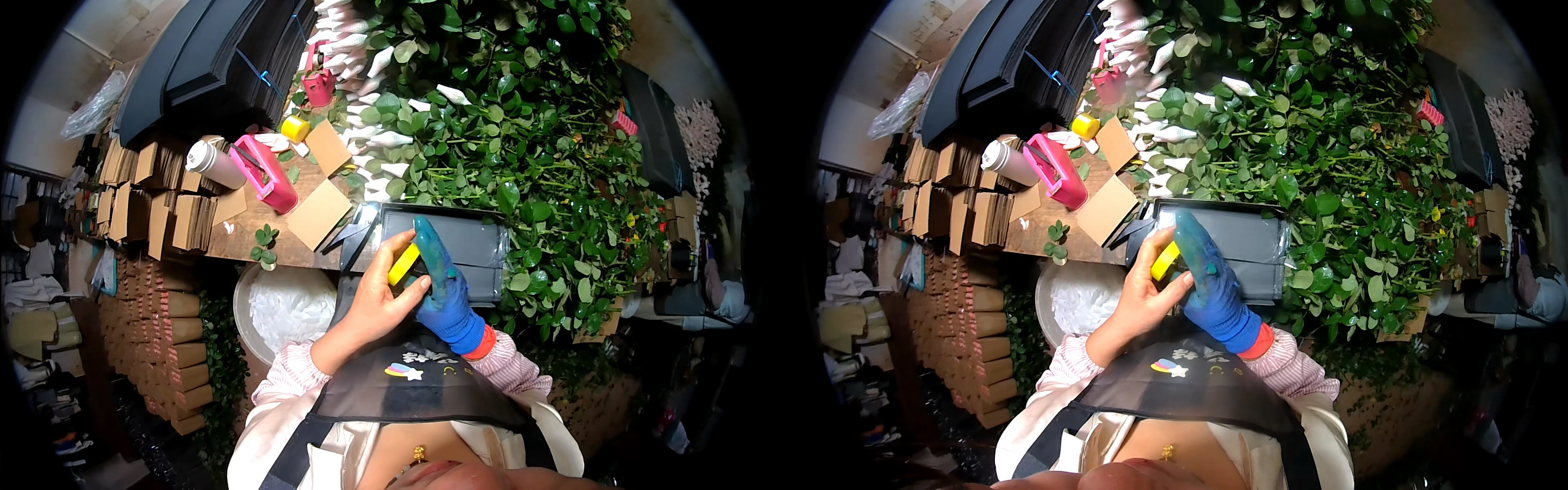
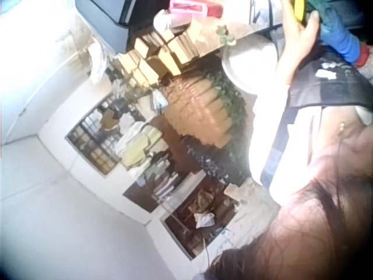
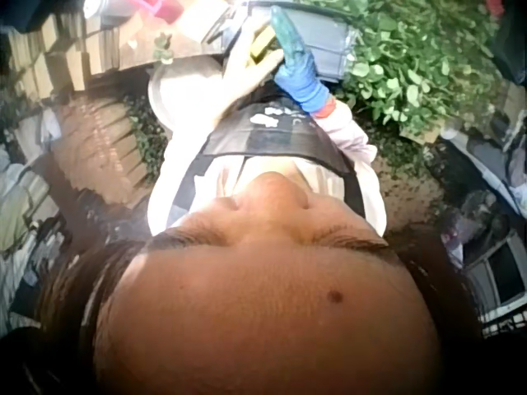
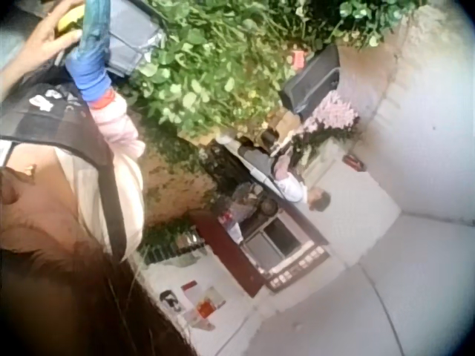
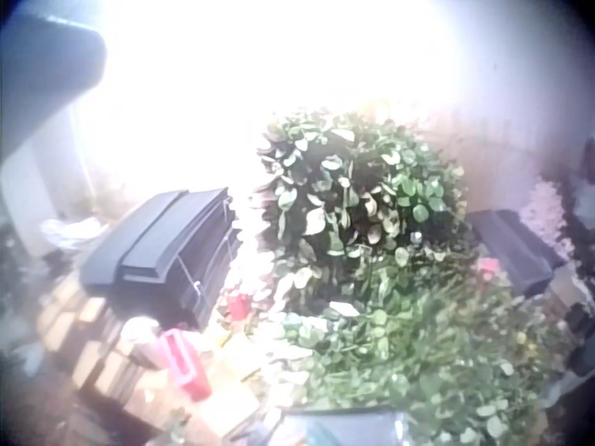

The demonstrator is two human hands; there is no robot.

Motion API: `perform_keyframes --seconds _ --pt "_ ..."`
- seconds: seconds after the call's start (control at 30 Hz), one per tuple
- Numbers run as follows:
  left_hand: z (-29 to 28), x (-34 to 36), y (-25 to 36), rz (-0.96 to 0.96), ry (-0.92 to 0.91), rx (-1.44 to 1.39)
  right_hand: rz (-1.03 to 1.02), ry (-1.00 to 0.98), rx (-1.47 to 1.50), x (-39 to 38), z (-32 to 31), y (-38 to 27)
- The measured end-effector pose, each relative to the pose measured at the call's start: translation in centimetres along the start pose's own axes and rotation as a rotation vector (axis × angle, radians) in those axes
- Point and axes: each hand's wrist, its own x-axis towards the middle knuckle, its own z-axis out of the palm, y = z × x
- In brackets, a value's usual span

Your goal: The person arranges artificial white tulips and green leaves into a black rectangular container. They use a yellow tape dispenser to secure the arrangement and handle the flowers and leaves by hand.

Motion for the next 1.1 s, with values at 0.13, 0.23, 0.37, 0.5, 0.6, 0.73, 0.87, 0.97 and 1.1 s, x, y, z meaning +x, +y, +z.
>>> perform_keyframes --seconds 0.13,0.23,0.37,0.5,0.6,0.73,0.87,0.97,1.1 --pt "0.1 -0.2 -0.2 -0.182 0.032 -0.292 -0.078 0.006 0.092 0.0 0.0 0.8" --pt "-0.8 -0.2 -1.1 -0.366 0.014 -0.645 -0.048 -0.039 0.092 0.6 -0.8 -0.7" --pt "-1.5 0.0 -0.9 -0.308 0.04 -0.715 -0.007 0.046 0.009 1.0 -0.6 -0.4" --pt "-1.6 -0.4 -1.4 -0.258 0.034 -0.504 0.024 0.044 0.071 0.6 -0.2 0.9" --pt "-1.9 -0.6 -1.3 -0.223 -0.006 -0.461 -0.042 0.078 0.099 0.3 0.0 1.9" --pt "-1.2 -0.6 -0.5 -0.198 0.047 -0.492 -0.2 0.057 -0.034 1.2 0.2 1.4" --pt "-0.9 -0.6 -1.3 -0.215 0.121 -0.499 -0.127 0.003 -0.039 0.8 0.3 2.0" --pt "-0.9 -0.6 -1.7 -0.209 0.124 -0.532 -0.148 -0.021 -0.119 0.9 0.3 2.3" --pt "-0.7 -0.4 -2.1 -0.215 0.185 -0.591 -0.129 -0.027 -0.13 1.3 0.3 1.5"
